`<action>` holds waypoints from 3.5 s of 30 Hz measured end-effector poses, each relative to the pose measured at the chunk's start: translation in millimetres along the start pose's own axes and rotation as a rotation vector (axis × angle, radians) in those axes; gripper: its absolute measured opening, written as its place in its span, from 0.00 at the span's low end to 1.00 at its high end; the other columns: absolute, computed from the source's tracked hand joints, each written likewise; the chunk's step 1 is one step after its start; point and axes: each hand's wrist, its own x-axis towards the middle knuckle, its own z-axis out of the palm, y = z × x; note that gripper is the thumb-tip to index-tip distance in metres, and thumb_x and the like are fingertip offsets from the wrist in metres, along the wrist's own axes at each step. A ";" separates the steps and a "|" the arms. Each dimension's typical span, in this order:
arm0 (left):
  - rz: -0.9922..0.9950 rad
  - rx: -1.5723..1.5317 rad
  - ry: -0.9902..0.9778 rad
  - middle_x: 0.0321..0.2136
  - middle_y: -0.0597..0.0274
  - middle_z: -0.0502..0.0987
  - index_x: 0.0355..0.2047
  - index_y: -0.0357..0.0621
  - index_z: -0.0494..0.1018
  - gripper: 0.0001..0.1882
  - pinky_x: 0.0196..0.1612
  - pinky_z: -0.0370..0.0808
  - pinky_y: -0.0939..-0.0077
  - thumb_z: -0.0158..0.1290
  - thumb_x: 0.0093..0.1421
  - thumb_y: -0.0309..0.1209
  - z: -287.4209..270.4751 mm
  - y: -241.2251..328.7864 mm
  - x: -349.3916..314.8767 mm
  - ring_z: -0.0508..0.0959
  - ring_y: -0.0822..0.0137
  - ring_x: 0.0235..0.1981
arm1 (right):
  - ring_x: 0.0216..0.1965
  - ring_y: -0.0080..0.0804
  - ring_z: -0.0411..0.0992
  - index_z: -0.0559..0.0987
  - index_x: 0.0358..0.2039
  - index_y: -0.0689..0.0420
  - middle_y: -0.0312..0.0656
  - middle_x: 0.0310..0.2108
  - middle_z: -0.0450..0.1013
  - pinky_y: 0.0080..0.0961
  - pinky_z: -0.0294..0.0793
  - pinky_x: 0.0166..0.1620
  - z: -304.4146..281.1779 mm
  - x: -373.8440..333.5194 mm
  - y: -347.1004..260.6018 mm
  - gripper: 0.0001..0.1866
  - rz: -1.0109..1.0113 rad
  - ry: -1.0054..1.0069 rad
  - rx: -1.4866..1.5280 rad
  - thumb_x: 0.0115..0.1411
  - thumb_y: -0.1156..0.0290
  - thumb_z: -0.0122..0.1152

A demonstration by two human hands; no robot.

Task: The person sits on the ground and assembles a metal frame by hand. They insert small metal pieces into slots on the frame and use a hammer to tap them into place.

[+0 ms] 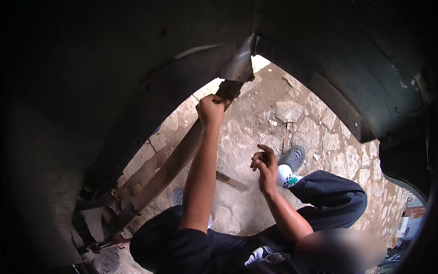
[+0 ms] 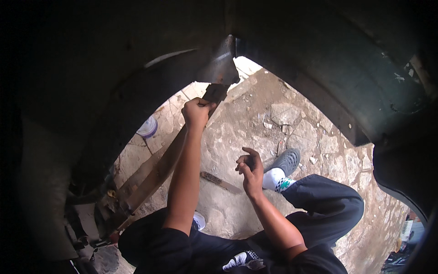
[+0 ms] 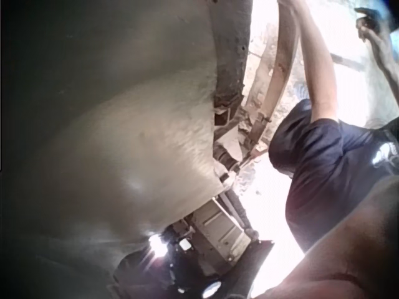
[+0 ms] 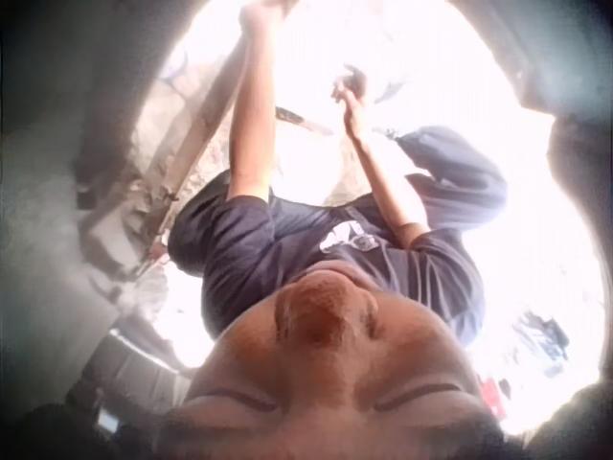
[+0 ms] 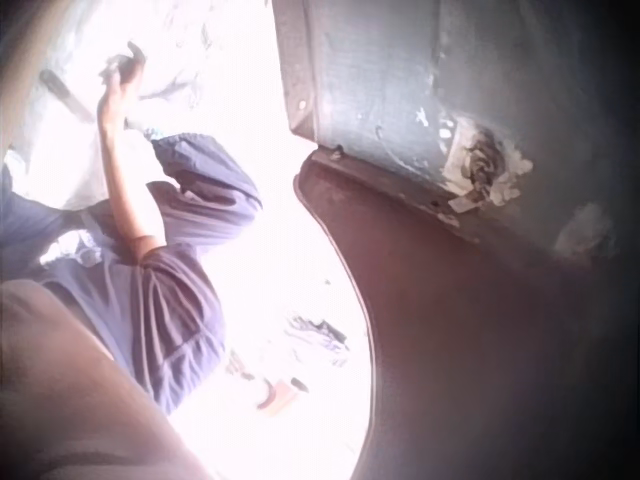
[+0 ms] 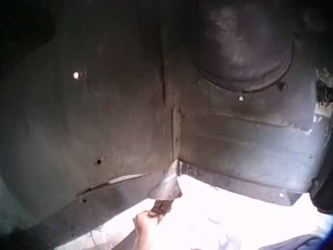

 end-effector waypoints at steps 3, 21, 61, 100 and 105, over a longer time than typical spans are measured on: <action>-0.006 0.065 0.122 0.25 0.49 0.83 0.26 0.37 0.83 0.10 0.37 0.75 0.56 0.71 0.53 0.31 9.6 -17.2 20.5 0.83 0.47 0.28 | 0.33 0.24 0.72 0.67 0.63 0.61 0.40 0.37 0.74 0.20 0.71 0.36 2.8 -4.6 3.2 0.28 0.021 -0.028 0.030 0.65 0.70 0.60; 0.424 0.307 0.125 0.39 0.48 0.78 0.39 0.40 0.82 0.07 0.39 0.78 0.54 0.61 0.62 0.28 7.0 -30.4 3.9 0.82 0.44 0.35 | 0.33 0.24 0.73 0.70 0.61 0.61 0.39 0.38 0.75 0.20 0.70 0.35 3.2 -4.6 5.9 0.25 0.070 0.000 -0.034 0.66 0.67 0.62; 0.535 0.499 -0.053 0.37 0.42 0.79 0.35 0.32 0.79 0.06 0.39 0.81 0.53 0.52 0.64 0.21 1.9 -38.8 7.7 0.83 0.41 0.36 | 0.33 0.28 0.77 0.65 0.68 0.59 0.43 0.39 0.77 0.22 0.72 0.35 -28.6 5.8 -2.9 0.33 0.085 0.089 -0.202 0.64 0.65 0.62; 0.525 0.619 -0.105 0.48 0.41 0.79 0.33 0.27 0.81 0.06 0.46 0.83 0.57 0.55 0.58 0.17 17.6 0.5 -24.8 0.85 0.44 0.40 | 0.34 0.27 0.74 0.71 0.56 0.64 0.40 0.36 0.73 0.20 0.71 0.35 -55.6 23.3 -2.8 0.27 -0.002 0.138 -0.103 0.52 0.81 0.49; 0.506 0.609 -0.087 0.49 0.39 0.79 0.33 0.28 0.81 0.07 0.46 0.83 0.57 0.53 0.59 0.16 16.7 2.1 -19.8 0.85 0.44 0.39 | 0.33 0.27 0.74 0.71 0.56 0.66 0.40 0.36 0.73 0.21 0.72 0.35 -45.7 30.8 -6.0 0.28 0.008 0.153 -0.129 0.51 0.80 0.47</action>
